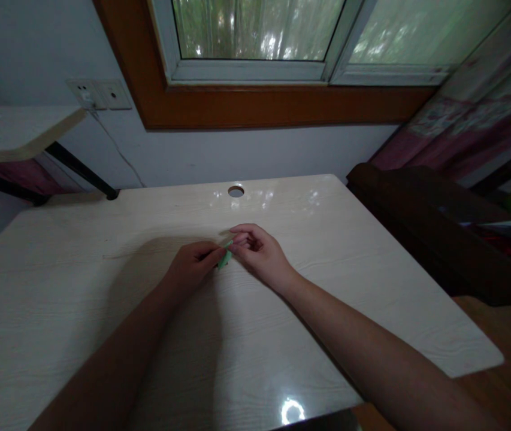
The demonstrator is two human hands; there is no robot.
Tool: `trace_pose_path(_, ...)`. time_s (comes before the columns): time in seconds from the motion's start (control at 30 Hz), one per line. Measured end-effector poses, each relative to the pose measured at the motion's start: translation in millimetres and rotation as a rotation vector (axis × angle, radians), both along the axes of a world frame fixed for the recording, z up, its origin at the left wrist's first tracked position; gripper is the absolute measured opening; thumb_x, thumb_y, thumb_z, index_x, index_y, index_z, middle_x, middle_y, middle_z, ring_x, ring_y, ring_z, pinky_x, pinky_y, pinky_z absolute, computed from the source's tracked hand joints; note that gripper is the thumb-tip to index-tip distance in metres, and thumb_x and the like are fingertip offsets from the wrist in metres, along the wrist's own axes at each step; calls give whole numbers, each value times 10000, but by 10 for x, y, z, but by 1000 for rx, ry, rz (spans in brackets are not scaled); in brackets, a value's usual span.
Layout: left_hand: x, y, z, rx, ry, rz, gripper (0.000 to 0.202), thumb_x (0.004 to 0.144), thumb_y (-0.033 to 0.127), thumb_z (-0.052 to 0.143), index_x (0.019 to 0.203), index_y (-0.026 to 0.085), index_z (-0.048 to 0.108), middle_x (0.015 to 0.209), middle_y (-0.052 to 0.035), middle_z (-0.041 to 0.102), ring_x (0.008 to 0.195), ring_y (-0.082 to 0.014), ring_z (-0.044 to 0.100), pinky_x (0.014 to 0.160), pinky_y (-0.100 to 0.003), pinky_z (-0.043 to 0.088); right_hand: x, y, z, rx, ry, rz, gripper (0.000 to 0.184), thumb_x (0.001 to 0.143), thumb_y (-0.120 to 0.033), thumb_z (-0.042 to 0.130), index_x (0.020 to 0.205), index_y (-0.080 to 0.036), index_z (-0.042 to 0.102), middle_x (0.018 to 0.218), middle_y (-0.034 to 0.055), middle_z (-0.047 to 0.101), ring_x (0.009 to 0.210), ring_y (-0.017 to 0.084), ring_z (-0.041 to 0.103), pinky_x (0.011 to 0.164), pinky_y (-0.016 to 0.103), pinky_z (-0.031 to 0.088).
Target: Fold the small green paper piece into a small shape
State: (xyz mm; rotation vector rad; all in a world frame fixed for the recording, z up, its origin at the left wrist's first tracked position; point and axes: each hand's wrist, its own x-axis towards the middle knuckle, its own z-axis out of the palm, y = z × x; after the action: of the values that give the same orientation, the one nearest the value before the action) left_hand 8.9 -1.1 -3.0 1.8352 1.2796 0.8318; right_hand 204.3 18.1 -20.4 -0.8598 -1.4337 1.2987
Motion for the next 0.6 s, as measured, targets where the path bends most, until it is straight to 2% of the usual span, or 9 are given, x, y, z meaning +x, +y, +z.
trace_pose_path(0.3, -10, 14, -27, 1, 2, -38, 395, 927, 485, 528, 725, 170, 655, 651, 16, 588, 627, -129, 519, 597, -219, 387, 0, -22, 66, -1, -4, -21, 254, 822, -321, 716, 1061, -250, 672, 811, -8, 673, 735, 134, 624, 695, 279, 487)
trace_pose_path(0.6, -3, 3, 7, -14, -4, -26, 344, 925, 441, 544, 758, 171, 679, 693, 12, 637, 662, -135, 555, 638, -223, 418, 6, -4, 37, -14, 8, -31, 257, 816, -315, 715, 1059, -244, 669, 816, -9, 667, 733, 130, 614, 696, 274, 482)
